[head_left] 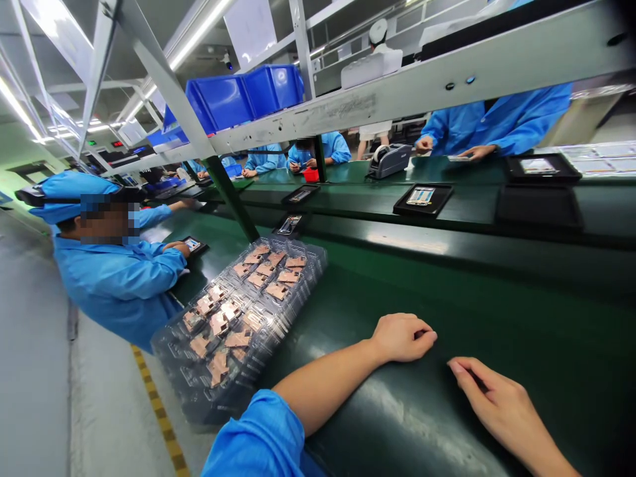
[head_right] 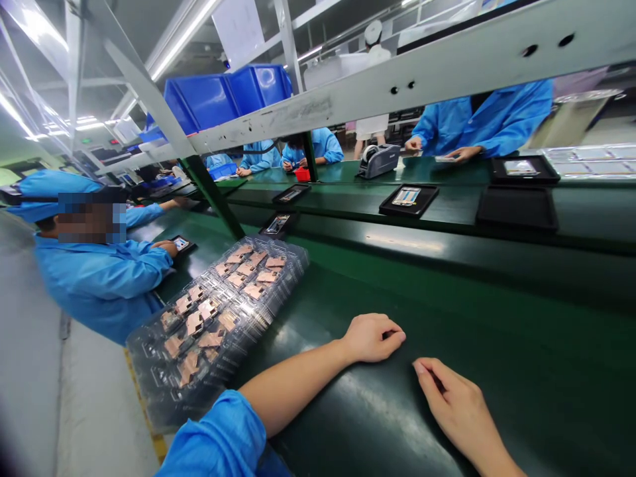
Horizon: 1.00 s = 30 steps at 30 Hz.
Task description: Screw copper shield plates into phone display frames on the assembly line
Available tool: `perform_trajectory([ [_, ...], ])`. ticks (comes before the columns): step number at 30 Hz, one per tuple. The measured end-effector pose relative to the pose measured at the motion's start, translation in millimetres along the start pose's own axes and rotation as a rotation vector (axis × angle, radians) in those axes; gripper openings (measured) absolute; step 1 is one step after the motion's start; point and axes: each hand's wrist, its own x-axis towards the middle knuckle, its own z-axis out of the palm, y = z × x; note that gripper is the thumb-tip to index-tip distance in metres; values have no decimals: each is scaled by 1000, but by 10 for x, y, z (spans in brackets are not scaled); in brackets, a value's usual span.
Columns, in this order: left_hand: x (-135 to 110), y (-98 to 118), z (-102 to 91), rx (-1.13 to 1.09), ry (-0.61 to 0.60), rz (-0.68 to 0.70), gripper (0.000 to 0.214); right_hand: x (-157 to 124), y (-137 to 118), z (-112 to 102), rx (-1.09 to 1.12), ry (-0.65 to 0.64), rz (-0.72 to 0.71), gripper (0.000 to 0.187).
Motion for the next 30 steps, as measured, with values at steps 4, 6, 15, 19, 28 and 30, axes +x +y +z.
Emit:
perform_trajectory([
  [4, -3, 2, -1, -3, 1, 2, 30, 3, -29, -15, 0, -11, 0, 38],
  [6, -4, 3, -2, -7, 2, 4, 30, 0, -21, -13, -4, -9, -1, 38],
  [15, 4, -2, 5, -9, 0, 3, 29, -17, 13, -11, -15, -8, 1, 40],
  [19, 4, -3, 6, -9, 1, 8, 29, -20, 33, -6, -14, -23, -4, 41],
  [28, 7, -11, 18, -7, -2, 11, 31, -18, 120, -16, -31, -64, -19, 41],
  [30, 10, -15, 24, -7, -1, 11, 30, -12, 113, -23, -29, -71, -19, 41],
])
